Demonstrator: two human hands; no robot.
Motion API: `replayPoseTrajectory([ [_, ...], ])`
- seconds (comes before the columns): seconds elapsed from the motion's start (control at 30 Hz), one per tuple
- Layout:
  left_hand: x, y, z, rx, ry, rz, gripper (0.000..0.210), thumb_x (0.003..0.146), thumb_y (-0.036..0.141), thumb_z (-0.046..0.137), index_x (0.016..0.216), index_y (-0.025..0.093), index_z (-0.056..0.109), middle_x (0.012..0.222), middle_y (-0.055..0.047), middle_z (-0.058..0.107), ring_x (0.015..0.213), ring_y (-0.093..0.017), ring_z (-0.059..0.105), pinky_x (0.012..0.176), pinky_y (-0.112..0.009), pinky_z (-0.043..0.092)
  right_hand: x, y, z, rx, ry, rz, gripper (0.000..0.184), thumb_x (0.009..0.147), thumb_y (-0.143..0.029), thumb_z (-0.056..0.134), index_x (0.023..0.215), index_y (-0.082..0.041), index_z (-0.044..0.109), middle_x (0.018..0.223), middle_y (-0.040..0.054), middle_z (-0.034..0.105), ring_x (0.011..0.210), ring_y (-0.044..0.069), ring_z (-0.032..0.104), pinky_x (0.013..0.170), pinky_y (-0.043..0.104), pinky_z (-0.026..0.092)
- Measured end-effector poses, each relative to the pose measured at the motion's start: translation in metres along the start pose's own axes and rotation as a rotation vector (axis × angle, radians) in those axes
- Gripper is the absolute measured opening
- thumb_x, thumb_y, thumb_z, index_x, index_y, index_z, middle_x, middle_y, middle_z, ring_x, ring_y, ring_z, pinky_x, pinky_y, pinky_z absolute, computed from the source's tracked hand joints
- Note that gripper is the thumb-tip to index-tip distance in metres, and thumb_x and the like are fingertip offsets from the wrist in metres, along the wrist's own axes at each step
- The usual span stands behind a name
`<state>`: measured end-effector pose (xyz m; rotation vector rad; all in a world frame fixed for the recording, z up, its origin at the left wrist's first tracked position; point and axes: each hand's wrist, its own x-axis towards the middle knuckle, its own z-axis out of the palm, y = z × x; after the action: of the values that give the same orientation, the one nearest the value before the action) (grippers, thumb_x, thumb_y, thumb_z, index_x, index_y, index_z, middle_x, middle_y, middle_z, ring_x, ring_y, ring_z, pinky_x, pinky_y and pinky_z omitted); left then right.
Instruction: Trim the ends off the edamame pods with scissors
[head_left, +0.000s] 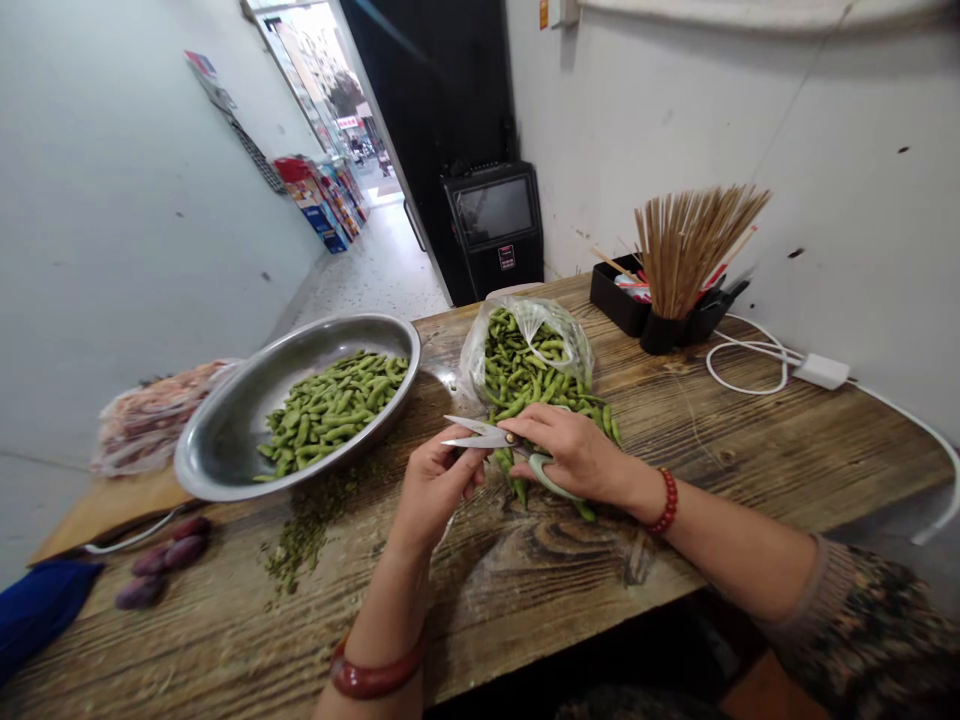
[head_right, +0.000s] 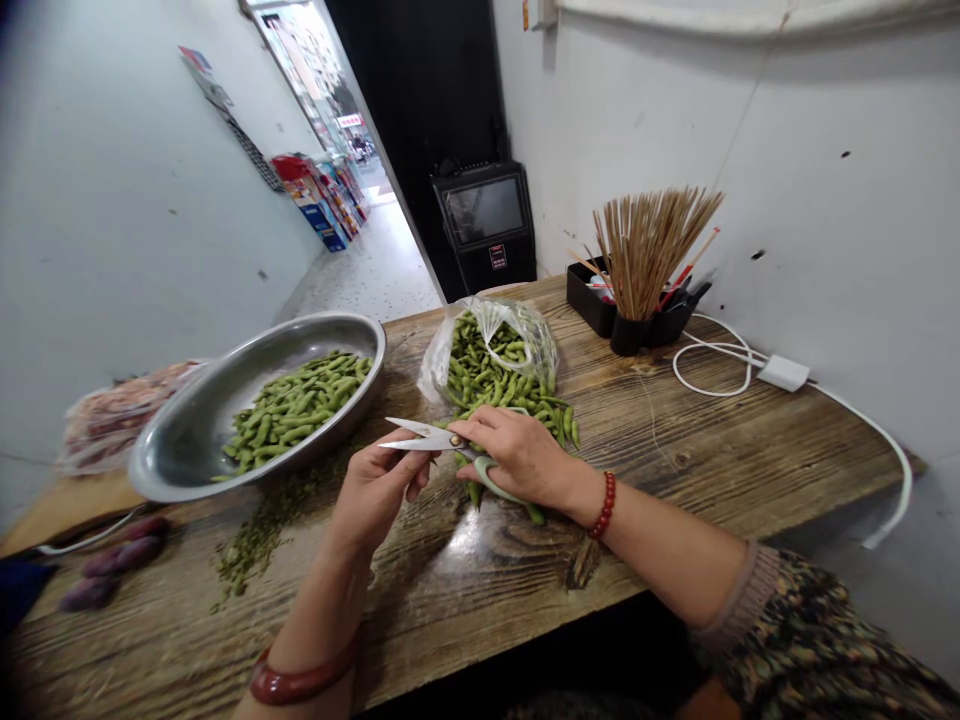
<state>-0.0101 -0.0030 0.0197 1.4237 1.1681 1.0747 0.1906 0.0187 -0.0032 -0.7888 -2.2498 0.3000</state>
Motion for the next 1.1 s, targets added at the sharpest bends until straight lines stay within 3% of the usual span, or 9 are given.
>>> replayPoseTrajectory([
  [0.47,-0.0006,-0.0006,-0.0007,0.114,-0.055,0.065,0.032,0.085,0.035,0.059,0.061,0.015,0.057,0.054,0.002,0.047,0.046,-0.006,0.038,0.044,-0.02,0.027,0.0008,-0.0014,-0.0017,0.042,-0.034,-0.004,0.052,0.078,-0.029,0.072,0.125,-0.017,0.051,0.102,0.0091,0.061,0.093,0.022,0.059,0.082,0.034,0.05],
  [0.73,-0.0002,-0.0014,-0.0006,0.067,-0.041,0.028,0.025,0.083,0.034,0.061,0.068,0.015,0.062,0.052,0.003,0.047,0.045,-0.006,0.037,0.044,-0.021,0.026,0.0008,0.0006,-0.0012,0.009,-0.035,-0.009,0.047,0.081,-0.028,0.069,0.124,-0.019,0.052,0.102,0.0084,0.062,0.092,0.021,0.06,0.081,0.033,0.05],
  [0.97,0.0013,-0.0068,-0.0027,-0.065,0.053,-0.015,0.017,0.076,0.031,0.069,0.08,0.014,0.069,0.057,0.003,0.05,0.047,-0.006,0.037,0.042,-0.019,0.025,0.0001,0.0037,-0.0012,0.019,-0.027,0.021,0.042,0.083,-0.029,0.066,0.122,-0.018,0.053,0.101,0.0081,0.062,0.091,0.02,0.061,0.079,0.031,0.052],
  [1.1,0.0031,-0.0045,-0.0056,-0.282,0.127,-0.059,0.019,0.071,0.028,0.073,0.085,0.016,0.068,0.058,0.004,0.048,0.046,-0.005,0.036,0.04,-0.016,0.023,-0.0001,0.0051,-0.0002,0.014,0.044,0.058,0.047,0.082,-0.028,0.068,0.124,-0.019,0.051,0.104,0.0089,0.061,0.093,0.021,0.06,0.08,0.034,0.051],
])
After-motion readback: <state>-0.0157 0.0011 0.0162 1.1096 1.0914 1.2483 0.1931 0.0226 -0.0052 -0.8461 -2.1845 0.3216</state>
